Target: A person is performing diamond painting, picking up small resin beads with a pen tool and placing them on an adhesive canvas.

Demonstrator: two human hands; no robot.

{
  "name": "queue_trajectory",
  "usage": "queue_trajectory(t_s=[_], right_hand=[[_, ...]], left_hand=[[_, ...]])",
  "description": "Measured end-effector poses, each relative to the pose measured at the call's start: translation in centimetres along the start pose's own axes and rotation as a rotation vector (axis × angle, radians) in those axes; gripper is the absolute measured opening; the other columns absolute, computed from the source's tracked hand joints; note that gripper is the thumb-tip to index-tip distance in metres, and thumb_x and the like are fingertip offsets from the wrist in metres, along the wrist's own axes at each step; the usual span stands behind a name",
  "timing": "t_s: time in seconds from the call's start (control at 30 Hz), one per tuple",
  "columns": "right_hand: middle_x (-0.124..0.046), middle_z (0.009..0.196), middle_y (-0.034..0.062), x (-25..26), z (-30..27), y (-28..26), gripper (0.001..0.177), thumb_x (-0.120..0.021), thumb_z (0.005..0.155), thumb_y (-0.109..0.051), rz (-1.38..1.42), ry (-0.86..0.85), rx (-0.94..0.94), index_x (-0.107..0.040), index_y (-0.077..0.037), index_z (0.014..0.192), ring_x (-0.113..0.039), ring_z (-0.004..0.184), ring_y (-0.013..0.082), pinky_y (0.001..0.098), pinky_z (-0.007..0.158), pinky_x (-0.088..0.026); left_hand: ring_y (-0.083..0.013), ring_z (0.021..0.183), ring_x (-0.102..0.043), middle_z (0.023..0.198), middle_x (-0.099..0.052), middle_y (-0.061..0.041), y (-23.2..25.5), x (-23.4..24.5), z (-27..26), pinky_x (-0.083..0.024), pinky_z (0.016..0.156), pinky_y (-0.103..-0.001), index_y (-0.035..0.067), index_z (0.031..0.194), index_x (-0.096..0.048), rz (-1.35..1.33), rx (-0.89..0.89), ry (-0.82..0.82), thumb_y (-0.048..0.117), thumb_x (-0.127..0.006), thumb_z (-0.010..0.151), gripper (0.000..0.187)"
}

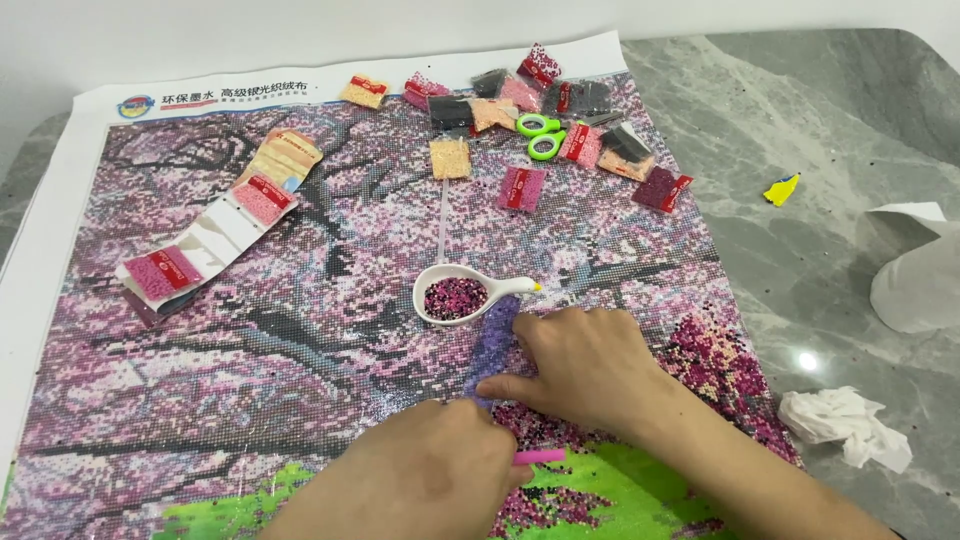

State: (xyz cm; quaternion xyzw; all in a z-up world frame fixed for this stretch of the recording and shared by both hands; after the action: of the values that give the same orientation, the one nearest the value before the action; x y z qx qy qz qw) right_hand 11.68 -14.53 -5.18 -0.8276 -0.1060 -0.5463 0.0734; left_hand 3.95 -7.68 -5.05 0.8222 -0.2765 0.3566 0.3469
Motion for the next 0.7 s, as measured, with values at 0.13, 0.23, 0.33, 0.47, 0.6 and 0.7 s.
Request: queue_trajectory(t_s=[0.13, 0.23, 0.33, 0.47, 0.6, 0.7], right_hand=[[-0.069, 0.087, 0.0056, -0.1, 0.1, 0.1, 0.068, -0.053, 0.082, -0.084, 0.001, 0.008, 0.000, -0.058, -0.017, 0.092, -0.068, 0.079, 0.0349, 0.0522, 0.058, -0.051], [-0.069, 0.087, 0.0053, 0.0, 0.0, 0.1, 0.069, -0.053, 0.082, -0.084, -0.003, 0.000, -0.004, -0.057, -0.017, 0.093, -0.067, 0.079, 0.0346, 0.0525, 0.058, -0.051], [-0.069, 0.087, 0.0057, -0.1, 0.1, 0.1, 0.069, -0.052, 0.082, -0.084, -0.007, -0.001, -0.004, -0.057, -0.017, 0.092, -0.067, 0.080, 0.0352, 0.0528, 0.057, -0.051], [-0.069, 0.086, 0.0069, -0.1, 0.1, 0.1, 0.069, -0.054, 0.082, -0.084, -0.003, -0.006, -0.009, -0.057, -0.016, 0.093, -0.067, 0.078, 0.0356, 0.0523, 0.056, -0.051], [-0.069, 0.087, 0.0052, -0.2, 0.2, 0.1, 0.069, -0.054, 0.081, -0.085, -0.004, 0.014, -0.002, -0.057, -0.017, 0.093, -0.068, 0.079, 0.0341, 0.0519, 0.057, -0.052], [-0.069, 0.085, 0.0047, 0.0, 0.1, 0.0, 0.069, -0.054, 0.081, -0.085, 0.004, -0.003, -0.002, -0.057, -0.017, 0.092, -0.067, 0.077, 0.0332, 0.0512, 0.056, -0.052]], left_hand=[[-0.0367, 0.067, -0.066, 0.071, -0.068, -0.016, -0.1, -0.6, 1.0, -0.052, 0.056, -0.052, 0.005, 0.079, -0.070, 0.081, -0.038, 0.037, 0.031, -0.056, 0.101, 0.037], [-0.0379, 0.068, -0.063, 0.072, -0.061, -0.016, -0.5, -0.3, -0.8, -0.050, 0.057, -0.053, 0.006, 0.078, -0.062, -0.043, -0.060, 0.174, 0.022, -0.058, 0.092, 0.021], [-0.0385, 0.064, -0.065, 0.070, -0.065, -0.016, 0.2, -0.2, -0.4, -0.052, 0.054, -0.054, 0.006, 0.079, -0.067, 0.042, -0.104, 0.211, 0.016, -0.057, 0.084, 0.015], [-0.0356, 0.067, -0.066, 0.071, -0.067, -0.016, -0.5, -0.9, 0.7, -0.053, 0.060, -0.051, 0.005, 0.079, -0.069, 0.053, 0.030, -0.114, 0.037, -0.050, 0.105, 0.045], [-0.0401, 0.071, -0.064, 0.074, -0.065, -0.018, -0.2, -0.1, -0.2, -0.051, 0.058, -0.055, 0.004, 0.083, -0.067, -0.012, -0.045, 0.089, 0.024, -0.056, 0.094, 0.026], [-0.0400, 0.069, -0.063, 0.073, -0.064, -0.017, -0.3, -0.4, 0.1, -0.051, 0.059, -0.055, 0.005, 0.083, -0.067, 0.032, -0.053, 0.056, 0.016, -0.055, 0.086, 0.016]])
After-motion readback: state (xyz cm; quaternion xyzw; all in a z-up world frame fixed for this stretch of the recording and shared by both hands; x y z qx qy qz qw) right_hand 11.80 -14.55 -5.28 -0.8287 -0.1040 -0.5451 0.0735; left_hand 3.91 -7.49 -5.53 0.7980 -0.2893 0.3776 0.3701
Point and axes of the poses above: each hand's wrist, its own z-axis towards the middle knuckle, its own x-axis out of the back of the hand, y = z × x, the point moved 10 cm from there along z, towards the middle knuckle
